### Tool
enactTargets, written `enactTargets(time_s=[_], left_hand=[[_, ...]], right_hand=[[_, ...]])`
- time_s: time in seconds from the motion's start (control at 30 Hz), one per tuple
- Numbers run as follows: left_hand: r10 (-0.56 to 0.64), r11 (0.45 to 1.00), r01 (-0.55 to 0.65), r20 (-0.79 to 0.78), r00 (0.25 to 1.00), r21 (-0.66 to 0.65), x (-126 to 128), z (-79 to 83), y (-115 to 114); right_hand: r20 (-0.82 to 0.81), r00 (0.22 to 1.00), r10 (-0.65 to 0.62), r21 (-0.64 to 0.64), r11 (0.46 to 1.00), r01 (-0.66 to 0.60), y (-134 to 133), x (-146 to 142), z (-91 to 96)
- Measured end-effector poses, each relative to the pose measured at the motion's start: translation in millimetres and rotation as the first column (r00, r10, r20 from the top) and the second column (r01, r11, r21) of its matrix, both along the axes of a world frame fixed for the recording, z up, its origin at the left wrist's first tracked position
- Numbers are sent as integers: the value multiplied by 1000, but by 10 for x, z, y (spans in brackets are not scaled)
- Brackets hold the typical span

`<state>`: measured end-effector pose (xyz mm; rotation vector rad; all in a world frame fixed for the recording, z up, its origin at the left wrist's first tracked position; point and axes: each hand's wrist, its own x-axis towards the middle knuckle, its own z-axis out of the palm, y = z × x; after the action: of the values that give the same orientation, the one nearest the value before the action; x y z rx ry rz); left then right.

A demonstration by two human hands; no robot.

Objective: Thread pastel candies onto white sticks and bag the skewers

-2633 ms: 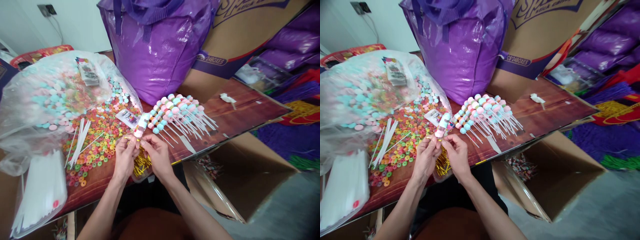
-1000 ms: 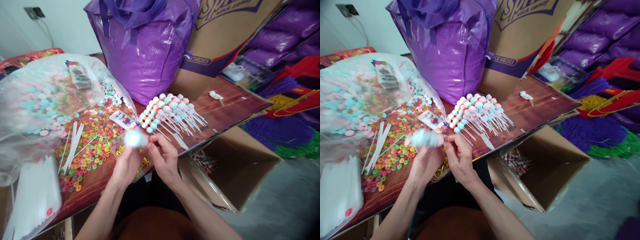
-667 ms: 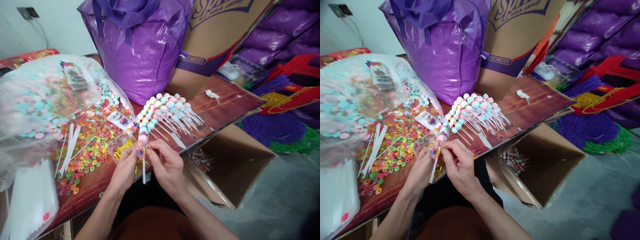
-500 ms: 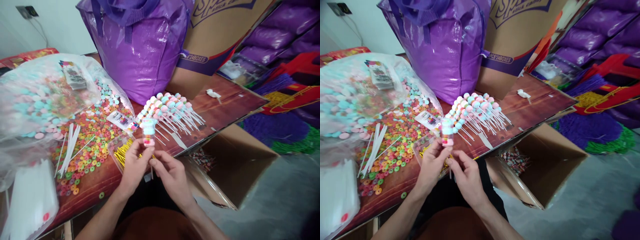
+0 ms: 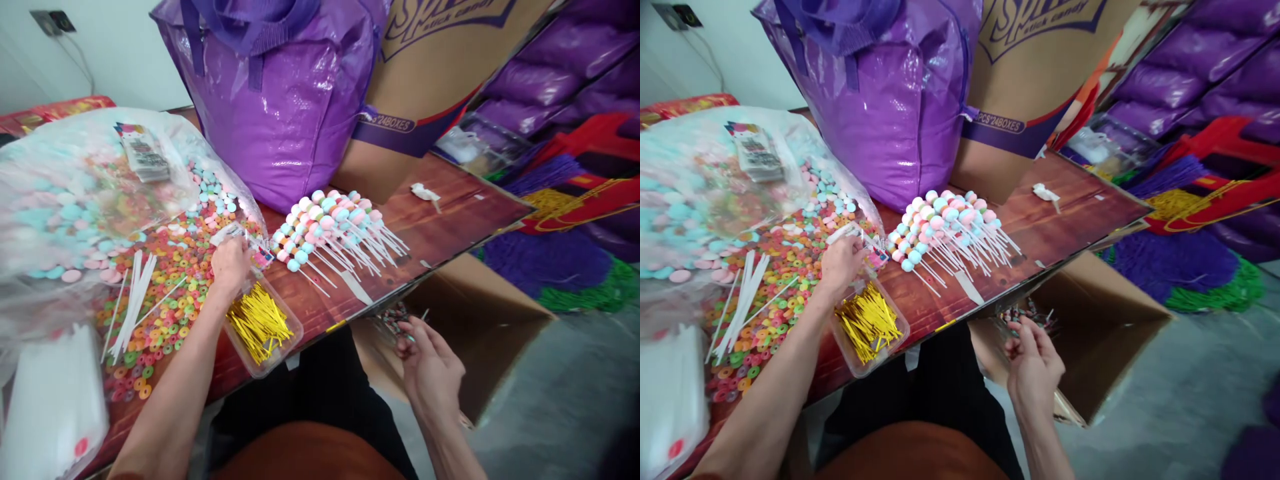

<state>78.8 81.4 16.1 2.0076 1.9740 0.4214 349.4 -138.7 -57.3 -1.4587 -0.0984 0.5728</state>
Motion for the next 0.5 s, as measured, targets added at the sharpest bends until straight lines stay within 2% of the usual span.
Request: enactTargets(time_s=[0.1,0.17,0.2,0.27,0.33,0.4,0.43,0.5], left_hand=[[17,1000,-17,87,996,0,-1,10,6],[12,997,-29,214,977,77,-19,57,-70],[0,992,-36,285,959,118,-25,92,-134],[-48,983,-33,433,900,179,-20,175,-316],[-122,982,12,588,800,188,14,249,-550],[-133,988,27,731,669,155,62,289,-793],[-101,992,-2,793,601,128,84,292,-900],[5,992,-116,898,440,51,112,270,-1066]], right_hand=[[239,967,88,-2,996,-90,111,-367,196],[395,890,229,-58,973,-225,203,-630,366],[456,834,310,-81,948,-308,261,-753,448],[498,727,474,-86,860,-502,410,-977,591],[440,682,583,-24,767,-641,588,-1178,692],[403,647,647,37,695,-718,758,-1358,746],[388,652,652,76,682,-727,825,-1435,756],[322,699,639,139,698,-702,911,-1552,754]])
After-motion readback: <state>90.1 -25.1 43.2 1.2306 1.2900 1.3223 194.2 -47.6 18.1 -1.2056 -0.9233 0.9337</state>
